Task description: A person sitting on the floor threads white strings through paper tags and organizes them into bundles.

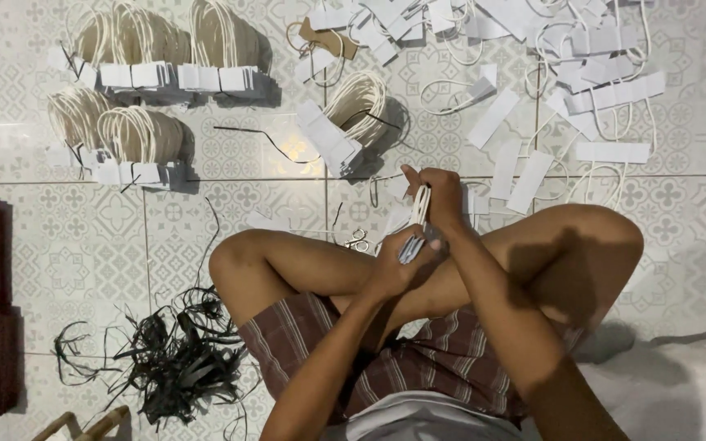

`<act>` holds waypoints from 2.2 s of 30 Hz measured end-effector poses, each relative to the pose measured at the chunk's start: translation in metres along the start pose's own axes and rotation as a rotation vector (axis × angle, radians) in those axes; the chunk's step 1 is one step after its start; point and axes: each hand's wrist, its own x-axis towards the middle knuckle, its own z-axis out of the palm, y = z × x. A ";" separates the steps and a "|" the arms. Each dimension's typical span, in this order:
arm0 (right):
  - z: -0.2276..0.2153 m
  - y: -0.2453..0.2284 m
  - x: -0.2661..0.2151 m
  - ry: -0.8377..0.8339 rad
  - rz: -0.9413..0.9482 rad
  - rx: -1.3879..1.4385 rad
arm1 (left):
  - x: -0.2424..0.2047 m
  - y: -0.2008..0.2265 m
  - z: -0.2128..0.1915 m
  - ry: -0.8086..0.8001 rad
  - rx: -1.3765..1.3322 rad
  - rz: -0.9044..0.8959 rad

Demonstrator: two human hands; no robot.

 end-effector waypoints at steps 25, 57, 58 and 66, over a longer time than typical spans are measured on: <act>0.005 -0.025 -0.002 -0.615 0.043 0.009 | -0.024 -0.040 -0.183 0.171 -0.904 0.103; -0.074 -0.009 -0.038 -0.179 0.267 0.398 | 0.008 -0.063 -0.130 -0.202 -0.727 -0.167; -0.070 -0.003 -0.035 -0.176 0.275 0.399 | 0.008 -0.081 -0.132 -0.202 -0.728 -0.175; -0.055 0.000 -0.018 -0.327 0.191 0.343 | 0.011 -0.036 -0.119 -0.047 -0.427 -0.263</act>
